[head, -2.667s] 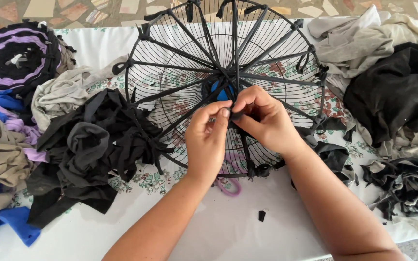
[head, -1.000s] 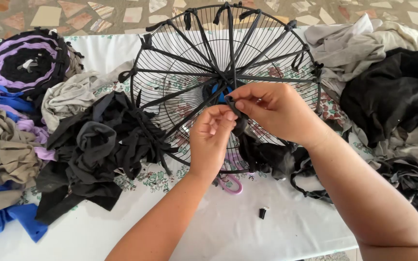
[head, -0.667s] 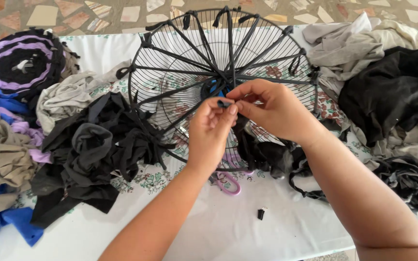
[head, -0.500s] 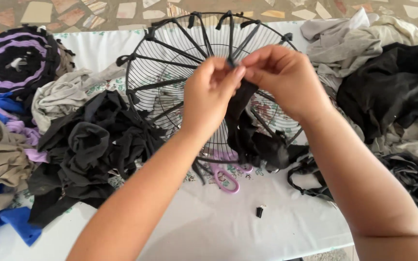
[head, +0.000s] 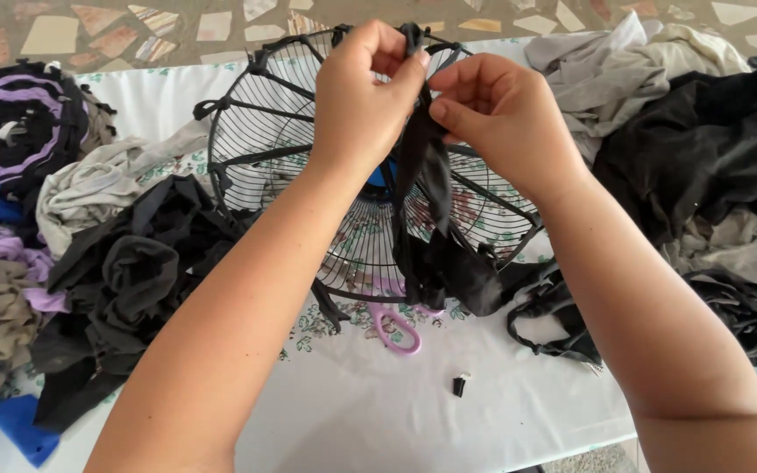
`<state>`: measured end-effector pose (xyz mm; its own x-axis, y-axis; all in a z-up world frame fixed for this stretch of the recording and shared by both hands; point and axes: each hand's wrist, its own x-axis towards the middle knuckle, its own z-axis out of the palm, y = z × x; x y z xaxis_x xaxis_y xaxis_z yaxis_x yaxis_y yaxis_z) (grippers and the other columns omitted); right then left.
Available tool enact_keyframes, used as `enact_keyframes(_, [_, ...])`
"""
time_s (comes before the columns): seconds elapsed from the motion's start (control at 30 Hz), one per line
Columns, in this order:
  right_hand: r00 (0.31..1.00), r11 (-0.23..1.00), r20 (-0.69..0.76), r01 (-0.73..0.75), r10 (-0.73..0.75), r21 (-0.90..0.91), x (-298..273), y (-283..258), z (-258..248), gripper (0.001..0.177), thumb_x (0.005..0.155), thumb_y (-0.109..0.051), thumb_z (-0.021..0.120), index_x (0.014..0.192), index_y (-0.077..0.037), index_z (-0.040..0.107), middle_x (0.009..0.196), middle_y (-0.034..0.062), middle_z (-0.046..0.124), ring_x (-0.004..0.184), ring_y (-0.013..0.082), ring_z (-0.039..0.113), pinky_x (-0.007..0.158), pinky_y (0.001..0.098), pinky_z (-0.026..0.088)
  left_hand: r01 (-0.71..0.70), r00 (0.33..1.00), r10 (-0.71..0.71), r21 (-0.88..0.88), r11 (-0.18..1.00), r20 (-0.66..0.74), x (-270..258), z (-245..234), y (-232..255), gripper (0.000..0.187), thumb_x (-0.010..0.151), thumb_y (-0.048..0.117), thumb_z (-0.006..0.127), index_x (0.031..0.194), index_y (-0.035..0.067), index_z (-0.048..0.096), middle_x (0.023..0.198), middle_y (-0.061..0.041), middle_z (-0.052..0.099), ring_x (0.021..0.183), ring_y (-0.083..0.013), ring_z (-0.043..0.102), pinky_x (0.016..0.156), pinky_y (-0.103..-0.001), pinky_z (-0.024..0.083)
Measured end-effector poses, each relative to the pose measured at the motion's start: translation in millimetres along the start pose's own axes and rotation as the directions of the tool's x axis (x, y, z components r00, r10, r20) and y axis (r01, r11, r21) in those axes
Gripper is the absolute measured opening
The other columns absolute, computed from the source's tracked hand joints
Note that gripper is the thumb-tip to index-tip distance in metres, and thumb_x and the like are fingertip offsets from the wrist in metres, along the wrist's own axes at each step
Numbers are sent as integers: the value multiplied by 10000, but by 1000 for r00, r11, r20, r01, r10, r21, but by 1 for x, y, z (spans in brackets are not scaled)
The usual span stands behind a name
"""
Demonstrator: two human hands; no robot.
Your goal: Tying strips of scrap fabric onto a circular metal frame to create a rug or decorative item.
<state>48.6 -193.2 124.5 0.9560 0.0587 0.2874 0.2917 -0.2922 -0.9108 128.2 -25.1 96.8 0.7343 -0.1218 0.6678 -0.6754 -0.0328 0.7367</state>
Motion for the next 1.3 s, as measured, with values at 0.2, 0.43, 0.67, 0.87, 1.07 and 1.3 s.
enact_keyframes(0.2, [993,989,114,10,-27,150,14,-10,13,322,994,-167,595,1295,-57,612,1057,-86,692,931,-3,609,840,187,507,-43,997,42,13,999,63,16,-6,-3,176,944,206,786,932,59,690,775,21,729,671,-61,678,625,-255,568])
enact_keyframes(0.43, [995,981,46,83,-92,175,49,9,12,239,1074,-158,632,1221,16,706,989,-38,726,865,23,629,786,201,534,15,999,-8,131,991,-51,51,-23,-17,345,990,275,759,823,-11,661,647,-31,624,580,-117,579,556,-291,480])
enact_keyframes(0.67, [985,895,124,161,-119,-417,51,31,18,125,995,-127,712,1042,-29,773,831,34,709,739,84,610,694,259,502,282,902,-381,-392,876,-203,72,-62,-81,186,968,177,603,847,55,671,683,-11,708,574,-90,675,530,-262,571])
enact_keyframes(0.87, [988,940,134,118,-79,-319,50,56,27,262,984,-94,639,1244,-99,666,1075,31,750,894,94,684,775,247,557,492,851,-525,-309,814,-29,45,-62,-69,226,1016,290,629,993,65,622,795,-23,660,644,-88,636,543,-245,532])
enact_keyframes(1.07, [981,981,182,-103,72,167,53,47,36,440,1020,-107,583,1455,-101,518,1175,19,720,1007,65,686,802,236,584,598,798,-592,-257,759,108,18,-25,-51,263,978,275,620,1132,75,546,1007,-58,687,838,-124,740,669,-293,636])
enact_keyframes(1.3, [930,951,332,-235,160,199,31,58,40,436,934,-73,706,1350,-8,597,978,32,716,824,66,658,739,239,554,561,803,-596,-300,771,-31,2,-26,-59,242,969,211,672,1090,43,547,957,-72,689,789,-146,716,639,-292,631])
